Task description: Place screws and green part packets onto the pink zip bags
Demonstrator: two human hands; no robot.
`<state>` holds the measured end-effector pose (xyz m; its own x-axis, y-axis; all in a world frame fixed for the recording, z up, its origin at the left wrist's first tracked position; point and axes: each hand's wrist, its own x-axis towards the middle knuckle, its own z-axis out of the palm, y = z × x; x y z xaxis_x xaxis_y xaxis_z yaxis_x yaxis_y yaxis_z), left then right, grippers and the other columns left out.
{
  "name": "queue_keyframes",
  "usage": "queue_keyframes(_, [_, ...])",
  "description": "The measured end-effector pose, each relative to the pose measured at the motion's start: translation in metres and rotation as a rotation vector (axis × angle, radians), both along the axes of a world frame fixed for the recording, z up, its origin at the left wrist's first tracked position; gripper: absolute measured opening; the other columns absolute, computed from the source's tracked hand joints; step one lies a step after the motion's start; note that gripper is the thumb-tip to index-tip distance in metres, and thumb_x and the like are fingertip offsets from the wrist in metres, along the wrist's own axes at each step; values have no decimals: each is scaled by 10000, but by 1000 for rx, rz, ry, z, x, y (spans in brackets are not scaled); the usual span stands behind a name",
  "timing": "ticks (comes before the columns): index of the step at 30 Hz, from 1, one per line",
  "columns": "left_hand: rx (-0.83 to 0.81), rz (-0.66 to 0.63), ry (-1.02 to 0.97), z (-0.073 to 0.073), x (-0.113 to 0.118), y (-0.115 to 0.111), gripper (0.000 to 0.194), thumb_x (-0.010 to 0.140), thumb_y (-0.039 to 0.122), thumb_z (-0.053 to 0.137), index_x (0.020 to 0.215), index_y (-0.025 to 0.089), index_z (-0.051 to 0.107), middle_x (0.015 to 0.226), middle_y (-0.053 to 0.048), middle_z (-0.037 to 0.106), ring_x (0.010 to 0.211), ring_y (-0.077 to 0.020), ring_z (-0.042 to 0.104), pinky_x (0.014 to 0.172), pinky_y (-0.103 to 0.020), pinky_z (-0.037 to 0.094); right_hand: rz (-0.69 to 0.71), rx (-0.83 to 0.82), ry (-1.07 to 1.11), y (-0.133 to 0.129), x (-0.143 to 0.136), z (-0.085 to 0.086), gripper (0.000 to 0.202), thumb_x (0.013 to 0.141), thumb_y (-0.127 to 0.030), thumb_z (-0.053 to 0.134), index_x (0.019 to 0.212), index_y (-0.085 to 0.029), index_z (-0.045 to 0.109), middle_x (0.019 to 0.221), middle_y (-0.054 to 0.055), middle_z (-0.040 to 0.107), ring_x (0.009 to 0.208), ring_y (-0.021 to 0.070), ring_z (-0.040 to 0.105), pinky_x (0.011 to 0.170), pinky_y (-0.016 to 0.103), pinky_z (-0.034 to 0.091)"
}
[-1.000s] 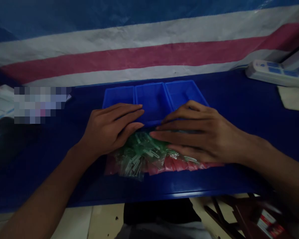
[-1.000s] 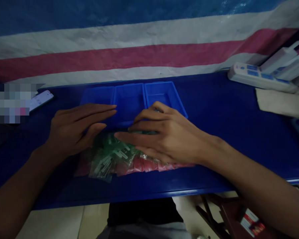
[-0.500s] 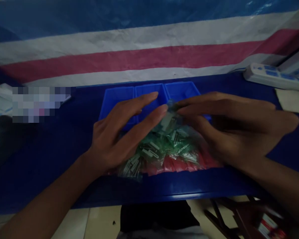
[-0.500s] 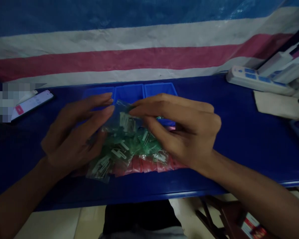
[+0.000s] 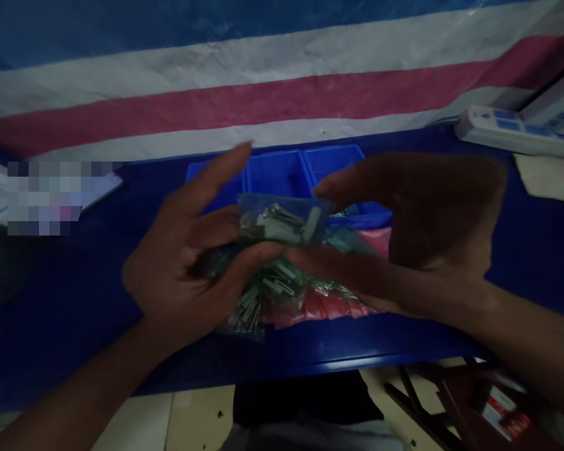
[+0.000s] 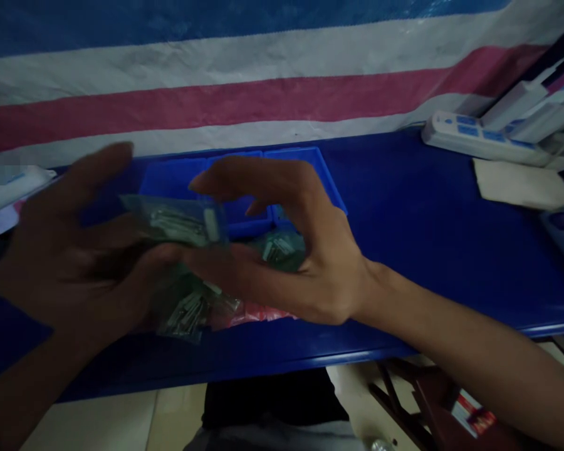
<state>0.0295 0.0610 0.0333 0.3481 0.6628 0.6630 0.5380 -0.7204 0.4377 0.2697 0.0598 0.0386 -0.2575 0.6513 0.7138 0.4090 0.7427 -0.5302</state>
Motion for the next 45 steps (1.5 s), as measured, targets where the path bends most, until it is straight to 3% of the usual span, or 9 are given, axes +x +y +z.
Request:
queue_keyframes(3, [13,23,-45,-5,9,-1,466,1078,574,583,1510,400,607,950,33,821,851,-207,810,772,-319,716,-6,101,19,2,6,4,309,866,-233,854,1142,-328,754,1179,-24,801,963,247,787,798,422,686])
queue_keyframes(7, [36,-15,-21,0,6,6,312,1135,412,510,1341,354,737,852,38,805,748,-171,777,671,-321,680,-53,225,-79,20,22,5,161,951,-187,775,1087,-273,790,994,2,827,893,192,791,820,369,657])
queue_keyframes(10, [60,53,-33,3,5,11,261,1098,248,568,1041,315,814,811,55,797,598,-118,725,504,-271,572,-238,73,29,43,37,1,198,949,-192,772,1136,-256,753,994,25,803,880,195,773,782,367,622])
queue_keyframes(15, [20,-6,-96,-6,7,15,301,1067,176,625,1260,371,750,918,91,815,751,-118,771,652,-279,631,-361,-203,-104,69,50,-7,150,784,-73,808,801,-216,763,832,40,805,788,237,764,805,398,605])
queue_keyframes(19, [77,1,-46,-6,4,16,298,1059,152,621,1227,356,758,915,88,819,706,-117,759,607,-271,625,-374,-325,-185,73,53,-9,87,759,-135,810,809,-203,830,881,71,829,861,294,786,839,434,625])
queue_keyframes(27, [86,66,-80,-4,0,20,234,1056,144,632,1155,303,772,895,79,820,745,-99,772,738,-238,661,-285,-227,-334,81,62,-23,117,864,-338,784,866,-250,861,900,94,797,952,351,749,861,537,611])
queue_keyframes(35, [29,44,-91,-9,-3,28,206,1060,176,627,1146,273,788,921,44,826,759,-121,760,726,-270,645,-198,-13,-555,81,63,-47,558,1070,-624,464,828,-289,839,1135,163,752,1243,511,596,1008,844,455])
queue_keyframes(41, [32,-70,-61,-3,-1,29,237,1024,88,652,1125,258,783,992,27,821,870,-137,740,814,-314,620,126,39,-304,31,31,-4,192,1041,-289,662,1179,-327,789,1126,27,812,1107,278,751,952,477,642])
queue_keyframes(45, [50,-43,-53,-3,1,29,242,1024,81,647,1092,270,782,985,29,816,880,-144,739,810,-324,613,410,155,-476,9,9,-1,298,1077,-363,604,1163,-158,803,1336,139,765,1388,340,630,1080,524,597])
